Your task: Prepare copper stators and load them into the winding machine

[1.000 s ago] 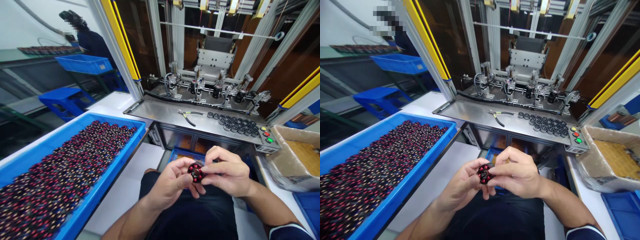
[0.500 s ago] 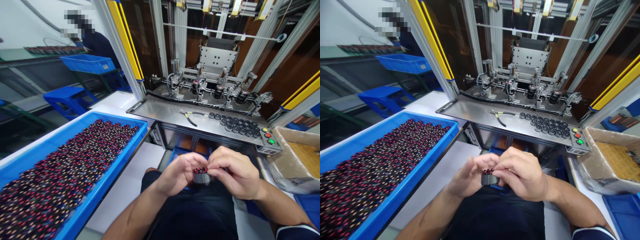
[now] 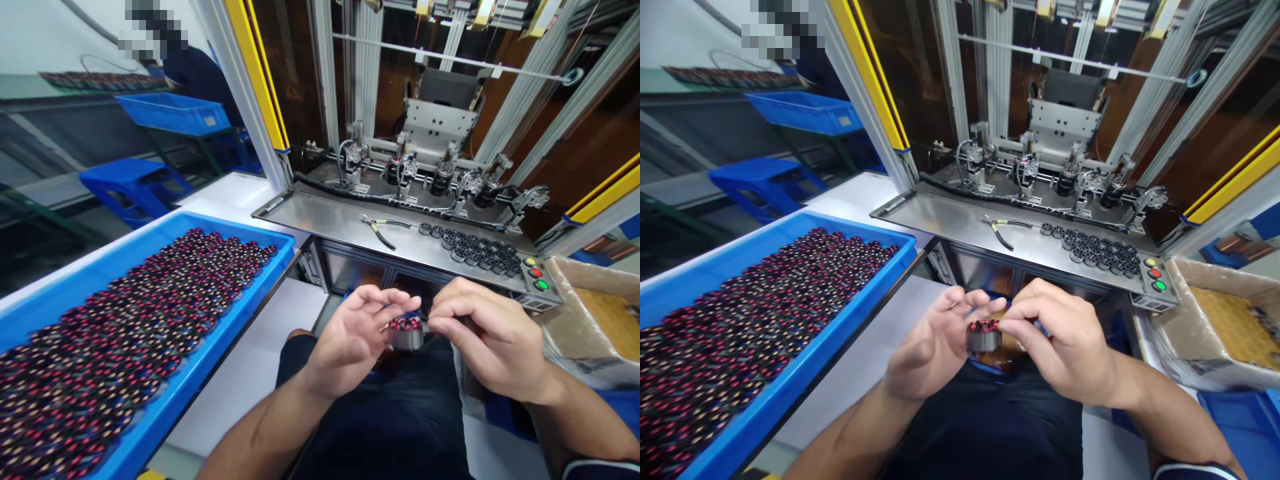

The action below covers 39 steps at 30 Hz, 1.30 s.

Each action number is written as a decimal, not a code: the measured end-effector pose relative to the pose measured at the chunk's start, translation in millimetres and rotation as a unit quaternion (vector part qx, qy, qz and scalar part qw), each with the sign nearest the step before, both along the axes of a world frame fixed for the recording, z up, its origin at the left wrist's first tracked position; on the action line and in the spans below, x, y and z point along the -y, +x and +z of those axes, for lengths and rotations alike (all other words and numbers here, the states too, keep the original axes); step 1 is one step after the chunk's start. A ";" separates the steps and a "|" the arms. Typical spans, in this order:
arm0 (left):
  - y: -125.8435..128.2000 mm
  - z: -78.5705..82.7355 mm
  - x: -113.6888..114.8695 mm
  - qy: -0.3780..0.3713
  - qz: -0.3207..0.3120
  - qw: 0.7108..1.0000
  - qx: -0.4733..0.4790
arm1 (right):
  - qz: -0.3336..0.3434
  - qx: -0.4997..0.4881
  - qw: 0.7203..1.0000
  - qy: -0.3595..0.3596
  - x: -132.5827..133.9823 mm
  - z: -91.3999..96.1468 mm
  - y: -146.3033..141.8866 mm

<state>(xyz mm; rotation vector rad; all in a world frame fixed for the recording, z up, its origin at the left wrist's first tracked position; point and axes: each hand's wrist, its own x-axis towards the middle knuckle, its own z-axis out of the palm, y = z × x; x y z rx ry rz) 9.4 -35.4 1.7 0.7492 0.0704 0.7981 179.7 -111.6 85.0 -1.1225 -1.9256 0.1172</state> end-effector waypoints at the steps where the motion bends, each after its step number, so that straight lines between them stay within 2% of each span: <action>1: 1.6 -0.4 -2.0 0.000 -0.036 0.999 -0.010 | 0.023 -0.004 1.000 -0.009 -0.8 1.2 -0.3; 2: 3.3 -1.1 -3.9 0.003 -0.102 0.995 -0.023 | 0.044 -0.004 0.999 -0.018 -1.4 2.4 -0.5; 4: 6.4 -2.6 -6.2 0.017 -0.266 0.963 -0.042 | 0.071 0.000 0.997 -0.026 -2.2 4.9 -0.6; 5: 7.3 -3.1 -6.3 0.023 -0.327 0.944 -0.045 | 0.076 0.002 0.997 -0.026 -2.2 6.0 -0.5; 6: 7.5 -3.3 -5.6 0.025 -0.352 0.934 -0.045 | 0.075 0.002 0.997 -0.023 -2.1 7.0 -0.3; 7: 7.0 -3.1 -4.3 0.024 -0.341 0.939 -0.043 | 0.069 0.003 0.997 -0.018 -1.7 7.7 0.0; 8: 6.0 -2.5 -2.6 0.020 -0.300 0.953 -0.044 | 0.057 0.004 0.998 -0.012 -1.4 8.2 0.3; 11: 0.5 0.6 2.4 0.023 -0.121 0.991 -0.043 | 0.000 0.008 1.000 0.003 -1.1 7.4 1.0; 14: -3.1 3.4 2.6 0.061 0.019 0.998 -0.019 | -0.043 -0.010 0.999 0.005 -2.7 4.9 0.6; 16: -1.5 3.5 -0.2 0.058 0.060 0.996 -0.005 | -0.033 -0.032 0.999 0.001 -4.2 4.0 -0.3; 17: 0.7 2.6 -2.0 0.045 0.052 0.998 -0.007 | -0.017 -0.041 0.999 -0.002 -4.9 4.0 -0.7; 18: 3.4 1.1 -3.8 0.029 0.011 0.999 -0.017 | 0.004 -0.048 0.999 -0.004 -5.5 4.2 -1.1; 20: 9.2 -3.9 -6.5 0.017 -0.155 0.987 -0.038 | 0.050 -0.056 0.997 -0.004 -6.3 4.7 -1.2; 22: 13.0 -9.6 -7.4 0.028 -0.339 0.940 -0.038 | 0.082 -0.063 0.995 0.002 -6.3 5.0 -0.1; 23: 13.6 -11.7 -7.2 0.034 -0.389 0.920 -0.031 | 0.090 -0.064 0.994 0.005 -6.1 4.9 0.9; 24: 13.5 -12.7 -6.5 0.039 -0.398 0.916 -0.024 | 0.093 -0.063 0.994 0.008 -5.7 4.6 2.2; 26: 11.3 -11.1 -4.1 0.040 -0.331 0.943 -0.027 | 0.082 -0.054 0.995 0.013 -4.5 4.1 4.8; 29: 6.3 -1.7 0.9 0.047 -0.179 0.982 -0.039 | 0.036 -0.038 0.998 0.024 -3.1 4.0 6.9; 32: 3.2 7.6 4.5 0.058 -0.054 0.997 -0.017 | -0.021 -0.037 0.999 0.030 -4.1 4.7 5.7; 34: 3.8 10.6 4.3 0.059 0.006 0.998 0.022 | -0.035 -0.048 0.998 0.026 -5.7 4.7 4.3; 36: 6.7 10.3 1.4 0.044 0.025 0.998 0.048 | -0.017 -0.058 0.998 0.020 -7.4 3.8 3.5; 37: 8.7 9.1 -0.7 0.030 0.008 0.999 0.043 | -0.001 -0.062 0.998 0.018 -8.0 3.1 3.4; 38: 10.9 7.2 -2.9 0.019 -0.037 0.999 0.025 | 0.016 -0.064 0.998 0.016 -8.4 2.5 3.6; 39: 13.0 4.8 -5.1 0.013 -0.107 0.994 0.003 | 0.032 -0.064 0.997 0.013 -8.6 2.0 3.9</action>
